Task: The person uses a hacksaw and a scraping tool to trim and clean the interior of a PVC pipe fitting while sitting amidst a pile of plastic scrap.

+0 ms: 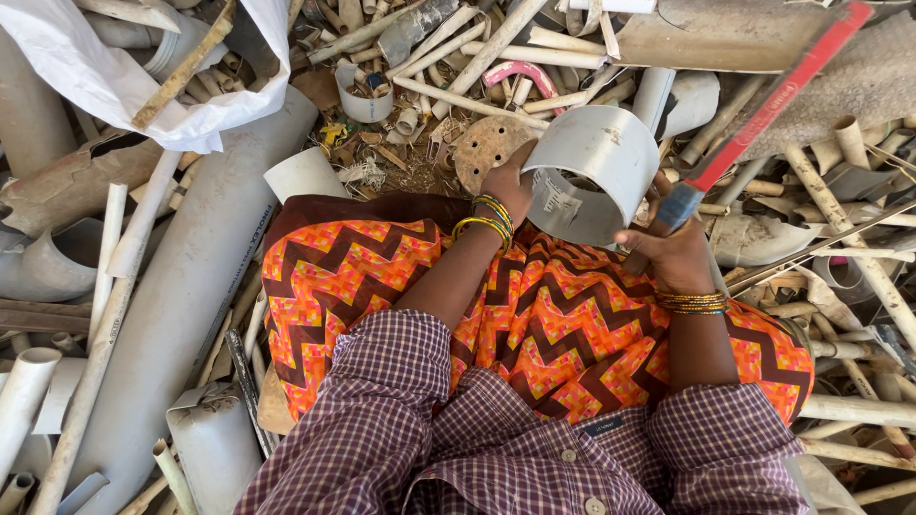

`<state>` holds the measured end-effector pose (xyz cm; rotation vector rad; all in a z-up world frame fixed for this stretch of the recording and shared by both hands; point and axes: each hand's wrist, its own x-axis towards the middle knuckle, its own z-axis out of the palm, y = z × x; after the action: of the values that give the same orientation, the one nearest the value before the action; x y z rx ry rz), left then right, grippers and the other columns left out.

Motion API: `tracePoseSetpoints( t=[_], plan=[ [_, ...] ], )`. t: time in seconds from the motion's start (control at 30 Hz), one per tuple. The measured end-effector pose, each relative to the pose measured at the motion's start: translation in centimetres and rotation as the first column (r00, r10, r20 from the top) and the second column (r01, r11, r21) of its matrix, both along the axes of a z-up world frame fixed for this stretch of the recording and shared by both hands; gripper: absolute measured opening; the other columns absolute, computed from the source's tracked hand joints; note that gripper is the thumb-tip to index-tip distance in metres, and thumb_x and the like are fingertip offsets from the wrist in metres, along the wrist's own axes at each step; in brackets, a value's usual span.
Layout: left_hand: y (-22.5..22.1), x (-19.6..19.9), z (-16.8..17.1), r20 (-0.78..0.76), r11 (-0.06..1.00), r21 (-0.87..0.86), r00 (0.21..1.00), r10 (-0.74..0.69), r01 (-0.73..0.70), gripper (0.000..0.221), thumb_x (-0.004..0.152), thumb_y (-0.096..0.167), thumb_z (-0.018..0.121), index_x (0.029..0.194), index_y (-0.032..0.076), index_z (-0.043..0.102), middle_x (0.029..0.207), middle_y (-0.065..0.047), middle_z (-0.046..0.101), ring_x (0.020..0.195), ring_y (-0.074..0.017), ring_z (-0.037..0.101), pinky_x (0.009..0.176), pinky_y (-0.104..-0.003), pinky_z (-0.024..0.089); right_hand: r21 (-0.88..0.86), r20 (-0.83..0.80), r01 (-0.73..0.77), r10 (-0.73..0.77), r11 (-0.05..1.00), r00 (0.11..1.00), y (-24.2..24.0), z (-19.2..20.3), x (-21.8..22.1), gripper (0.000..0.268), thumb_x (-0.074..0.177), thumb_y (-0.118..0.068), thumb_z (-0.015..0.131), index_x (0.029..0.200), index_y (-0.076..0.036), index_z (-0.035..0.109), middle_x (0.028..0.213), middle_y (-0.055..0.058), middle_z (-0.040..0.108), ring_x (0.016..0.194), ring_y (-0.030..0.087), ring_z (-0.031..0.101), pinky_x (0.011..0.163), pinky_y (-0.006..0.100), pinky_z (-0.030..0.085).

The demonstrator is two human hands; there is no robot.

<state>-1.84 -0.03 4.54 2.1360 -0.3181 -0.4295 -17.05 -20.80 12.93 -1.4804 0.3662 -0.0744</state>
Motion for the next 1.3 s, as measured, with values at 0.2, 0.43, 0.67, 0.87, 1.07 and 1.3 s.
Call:
tracePoseSetpoints(
  t=[0.2, 0.43, 0.67, 0.87, 1.07, 1.3],
  plan=[
    [-0.1, 0.2, -0.3, -0.246, 0.999, 0.0, 0.968, 0.041, -0.042, 0.049, 0.1, 0.021, 0.051, 0.149, 0.024, 0.049, 0.101, -0.021, 0.076, 0.09, -0.0376, 0.075, 0.079, -0.046, 0.062, -0.208, -0.127, 0.022, -0.049, 0.978, 0.991, 1.1, 0.3, -0.2, 0.082, 0.075, -0.002, 0.087, 0.146, 0.002, 0.044, 0.084, 0.002, 0.066, 0.054, 0.008, 0.06, 0.043, 0.024, 0.048],
    [-0.7, 0.0, -2.7, -0.366, 0.712, 0.426, 0.826, -0.429, 0.559, 0.034, 0.094, 0.032, 0.07, 0.11, 0.003, 0.077, 0.109, -0.021, 0.076, 0.101, -0.0326, 0.074, 0.096, -0.041, 0.057, -0.439, -0.296, 0.071, -0.219, 0.896, 0.93, 0.4, -1.8, -0.5, 0.038, 0.081, -0.013, 0.091, 0.094, 0.005, 0.06, 0.075, 0.006, 0.066, 0.053, 0.013, 0.062, 0.046, 0.028, 0.051],
    [-1.4, -1.0, -5.2, 0.034, 0.872, 0.228, 0.892, -0.451, 0.432, 0.031, 0.086, 0.007, 0.063, 0.116, 0.01, 0.072, 0.122, -0.02, 0.071, 0.114, -0.0357, 0.067, 0.102, -0.042, 0.052, -0.545, -0.021, 0.064, -0.09, 0.836, 0.996, 1.7, -3.5, -0.6, 0.05, 0.074, -0.022, 0.097, 0.096, -0.001, 0.057, 0.083, 0.005, 0.061, 0.067, 0.012, 0.059, 0.058, 0.028, 0.054],
    [-0.7, -0.3, -5.7, -0.084, 0.658, 0.543, 0.814, -0.575, 0.521, 0.045, 0.081, 0.005, 0.065, 0.126, 0.01, 0.066, 0.131, -0.022, 0.064, 0.122, -0.037, 0.06, 0.104, -0.043, 0.048, -0.58, -0.114, -0.032, -0.042, 0.814, 0.993, 4.6, -3.2, -0.8, 0.069, 0.068, -0.032, 0.099, 0.113, 0.0, 0.058, 0.093, 0.007, 0.068, 0.079, 0.014, 0.064, 0.075, 0.031, 0.057],
    [0.3, 0.3, -5.6, -0.091, 0.605, 0.621, 0.812, -0.576, 0.499, 0.047, 0.081, 0.006, 0.065, 0.128, 0.01, 0.065, 0.132, -0.022, 0.063, 0.123, -0.037, 0.059, 0.105, -0.043, 0.048, -0.552, 0.05, -0.018, 0.055, 0.834, 0.997, 5.6, -2.0, -1.1, 0.091, 0.071, -0.03, 0.098, 0.141, 0.004, 0.05, 0.109, 0.011, 0.069, 0.098, 0.018, 0.066, 0.09, 0.035, 0.056],
    [0.6, 1.6, -8.7, -0.008, 0.608, 0.659, 0.812, -0.584, 0.443, 0.048, 0.081, 0.006, 0.066, 0.129, 0.01, 0.064, 0.134, -0.022, 0.061, 0.125, -0.0369, 0.058, 0.106, -0.043, 0.047, -0.535, 0.0, -0.055, 0.065, 0.843, 0.998, 5.1, -3.6, -1.3, 0.091, 0.075, -0.033, 0.1, 0.142, 0.003, 0.05, 0.115, 0.016, 0.069, 0.105, 0.025, 0.068, 0.097, 0.037, 0.057]
  ],
)
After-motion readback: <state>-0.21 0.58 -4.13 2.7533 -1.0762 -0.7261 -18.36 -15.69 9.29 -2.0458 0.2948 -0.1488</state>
